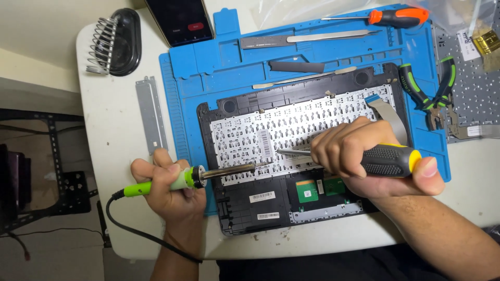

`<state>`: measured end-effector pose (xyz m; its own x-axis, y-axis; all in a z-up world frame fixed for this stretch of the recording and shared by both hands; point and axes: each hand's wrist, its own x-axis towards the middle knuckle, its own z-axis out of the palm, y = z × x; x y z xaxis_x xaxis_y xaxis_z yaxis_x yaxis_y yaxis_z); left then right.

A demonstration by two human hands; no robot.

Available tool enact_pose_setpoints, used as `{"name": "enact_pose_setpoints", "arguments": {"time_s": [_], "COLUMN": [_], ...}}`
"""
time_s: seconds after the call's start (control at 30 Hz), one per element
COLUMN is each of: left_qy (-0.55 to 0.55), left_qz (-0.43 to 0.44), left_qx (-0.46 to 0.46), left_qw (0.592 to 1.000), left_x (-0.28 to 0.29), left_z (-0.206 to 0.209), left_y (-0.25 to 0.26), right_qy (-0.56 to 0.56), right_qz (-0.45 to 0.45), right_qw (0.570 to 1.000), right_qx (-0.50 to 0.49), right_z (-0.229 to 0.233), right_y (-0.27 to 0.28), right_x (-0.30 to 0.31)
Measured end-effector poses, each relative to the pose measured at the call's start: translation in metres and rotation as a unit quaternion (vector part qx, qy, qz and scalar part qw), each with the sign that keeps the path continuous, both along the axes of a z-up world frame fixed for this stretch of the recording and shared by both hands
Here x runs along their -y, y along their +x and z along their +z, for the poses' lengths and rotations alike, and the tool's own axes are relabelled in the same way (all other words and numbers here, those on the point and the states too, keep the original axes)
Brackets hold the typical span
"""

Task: Securing a metal keyboard shield to a laptop chassis by melting plastic rivets with a soldering iron and pressing them down with a screwdriver.

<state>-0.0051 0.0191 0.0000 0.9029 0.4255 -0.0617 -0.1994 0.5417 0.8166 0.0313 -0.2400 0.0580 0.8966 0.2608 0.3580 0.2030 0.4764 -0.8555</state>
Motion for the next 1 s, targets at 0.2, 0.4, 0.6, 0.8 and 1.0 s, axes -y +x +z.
{"name": "enact_pose_setpoints", "arguments": {"time_s": [0.2,0.4,0.6,0.8,1.0], "left_qy": [-0.013,-0.007,-0.023,-0.015,-0.005], "left_qz": [0.021,0.008,0.005,0.006,0.013], "left_qx": [-0.022,-0.002,-0.003,-0.016,-0.028], "left_qw": [0.999,1.0,1.0,1.0,1.0], "left_x": [-0.003,-0.005,-0.005,-0.001,0.001], "left_z": [-0.005,-0.012,-0.013,-0.01,-0.006], "left_y": [0.005,0.006,0.006,0.007,0.006], "right_qy": [0.004,0.046,0.047,0.056,0.054], "right_qz": [0.043,0.014,-0.019,-0.039,-0.03], "right_qw": [0.999,0.999,0.999,0.998,0.998], "right_qx": [-0.003,0.007,0.013,-0.006,-0.012], "right_z": [-0.006,-0.019,-0.011,-0.023,-0.023], "right_y": [0.0,0.0,-0.008,-0.011,-0.008], "right_x": [0.011,0.009,0.012,0.015,0.011]}}
